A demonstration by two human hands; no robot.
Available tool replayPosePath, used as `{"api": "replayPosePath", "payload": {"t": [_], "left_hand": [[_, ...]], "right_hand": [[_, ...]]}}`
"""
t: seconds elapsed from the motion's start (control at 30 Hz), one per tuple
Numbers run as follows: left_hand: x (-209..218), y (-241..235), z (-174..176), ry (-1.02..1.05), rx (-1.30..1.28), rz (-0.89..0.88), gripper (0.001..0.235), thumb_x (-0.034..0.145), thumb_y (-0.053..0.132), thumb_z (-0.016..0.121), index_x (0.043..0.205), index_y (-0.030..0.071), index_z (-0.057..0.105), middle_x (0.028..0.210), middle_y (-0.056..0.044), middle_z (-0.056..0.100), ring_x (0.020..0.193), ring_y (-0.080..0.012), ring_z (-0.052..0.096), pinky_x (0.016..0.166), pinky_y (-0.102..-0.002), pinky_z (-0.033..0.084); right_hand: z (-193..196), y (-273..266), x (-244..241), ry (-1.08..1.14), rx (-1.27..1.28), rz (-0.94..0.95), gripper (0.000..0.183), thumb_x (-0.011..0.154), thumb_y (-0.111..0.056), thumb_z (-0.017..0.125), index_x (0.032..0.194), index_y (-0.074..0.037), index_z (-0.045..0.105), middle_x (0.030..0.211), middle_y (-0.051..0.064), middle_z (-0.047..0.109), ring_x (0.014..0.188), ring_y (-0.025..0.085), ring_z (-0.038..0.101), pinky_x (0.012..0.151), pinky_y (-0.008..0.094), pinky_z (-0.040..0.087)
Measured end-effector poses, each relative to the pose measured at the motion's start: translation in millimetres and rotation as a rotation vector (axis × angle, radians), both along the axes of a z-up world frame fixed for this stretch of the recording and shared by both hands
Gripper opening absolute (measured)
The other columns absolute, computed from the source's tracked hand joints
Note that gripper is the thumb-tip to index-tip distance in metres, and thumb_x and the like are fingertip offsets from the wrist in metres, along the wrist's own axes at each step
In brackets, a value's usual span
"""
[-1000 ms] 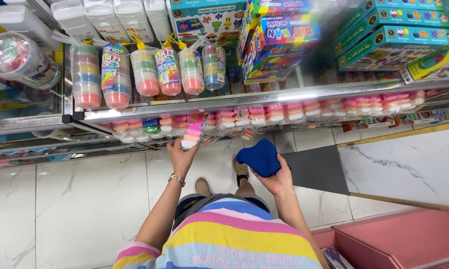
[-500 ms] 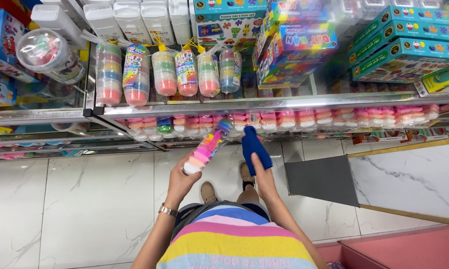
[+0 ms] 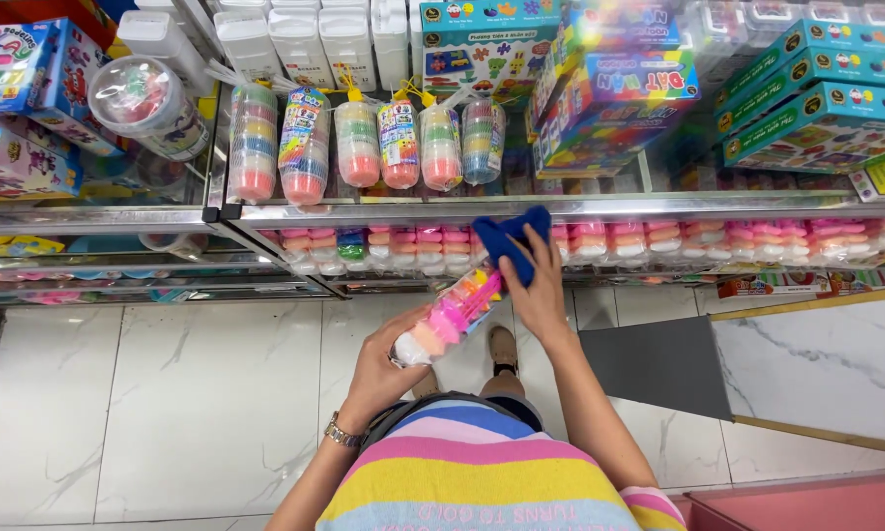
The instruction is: Wiping and organizing various stationery and toy items on shelves using a blue cloth.
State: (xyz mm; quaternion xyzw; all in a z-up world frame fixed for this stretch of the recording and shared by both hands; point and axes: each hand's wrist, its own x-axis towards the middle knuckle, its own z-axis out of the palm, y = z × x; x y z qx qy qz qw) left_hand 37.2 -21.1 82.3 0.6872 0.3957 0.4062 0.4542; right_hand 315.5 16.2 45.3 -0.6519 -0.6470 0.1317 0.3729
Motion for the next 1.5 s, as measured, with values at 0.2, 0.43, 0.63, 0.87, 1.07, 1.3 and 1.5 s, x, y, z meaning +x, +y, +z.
{"api": "replayPosePath", "payload": {"t": [0.2,0.43,0.63,0.87,1.07,1.3,1.5], "left_hand": [[17.8,1.9,-23.9,-0.050,-0.209,0.076,0.065,0.070,0.004,0.076,0.133,0.001,0.064,0.127,-0.014,0.073,0.115,-0.0198,0.068,0.098,-0.032,0.053],[18.1,0.4,-22.0,-0.130,-0.338,0.092,0.059,0.074,0.005,0.078,0.131,-0.001,0.065,0.121,-0.014,0.075,0.106,-0.0125,0.069,0.091,-0.028,0.054],[24.9,-4.0,-20.1,-0.610,-0.518,0.007,0.070,0.077,-0.003,0.076,0.144,0.001,0.055,0.128,-0.010,0.067,0.115,-0.0160,0.065,0.098,-0.031,0.053],[49.7,4.5,-30.8,-0.749,-0.751,-0.098,0.062,0.085,-0.003,0.074,0.140,0.001,0.048,0.117,-0.010,0.068,0.103,-0.0191,0.069,0.087,-0.036,0.059],[46.3,6.7,-9.9,-0.613,-0.782,-0.222,0.049,0.087,0.001,0.074,0.132,0.000,0.055,0.104,-0.010,0.073,0.090,-0.0184,0.071,0.076,-0.035,0.060],[37.9,10.8,-39.7,-0.720,-1.196,-0.371,0.039,0.090,0.009,0.070,0.126,-0.001,0.058,0.101,-0.013,0.073,0.085,-0.0210,0.073,0.073,-0.032,0.061],[38.6,16.8,-72.9,-0.829,-1.346,-0.243,0.039,0.090,0.010,0.069,0.125,-0.001,0.057,0.101,-0.013,0.072,0.084,-0.0248,0.074,0.071,-0.030,0.061]], "right_hand": [[48.3,-30.8,-53.0,-0.110,0.058,0.226,0.046,0.098,-0.032,0.065,0.138,-0.010,0.064,0.161,0.011,0.043,0.156,0.042,0.022,0.124,0.059,0.020],[50.2,-38.9,-64.5,-0.095,0.287,0.374,0.051,0.093,-0.028,0.071,0.139,-0.010,0.061,0.160,0.012,0.042,0.154,0.043,0.027,0.126,0.060,0.021],[-11.7,-11.6,-12.3,0.757,0.227,-0.128,0.058,0.111,-0.040,0.049,0.159,-0.012,0.032,0.164,0.007,0.035,0.147,0.030,0.044,0.123,0.046,0.031],[22.1,-33.7,-48.4,1.910,-0.199,-0.062,0.066,0.103,-0.063,0.033,0.151,-0.019,0.045,0.149,0.004,0.053,0.136,0.028,0.051,0.116,0.050,0.038],[19.8,-28.1,10.6,2.039,-0.099,-0.066,0.066,0.101,-0.064,0.035,0.146,-0.018,0.050,0.142,0.010,0.058,0.131,0.032,0.056,0.115,0.054,0.042],[-25.8,-43.8,67.5,2.092,0.107,0.003,0.059,0.107,-0.058,0.045,0.138,-0.010,0.059,0.134,0.013,0.062,0.123,0.034,0.061,0.116,0.053,0.043],[-37.3,-51.5,8.4,2.100,-0.415,-0.253,0.054,0.099,-0.056,0.039,0.140,-0.027,0.058,0.143,0.003,0.060,0.129,0.030,0.055,0.106,0.056,0.042]]}}
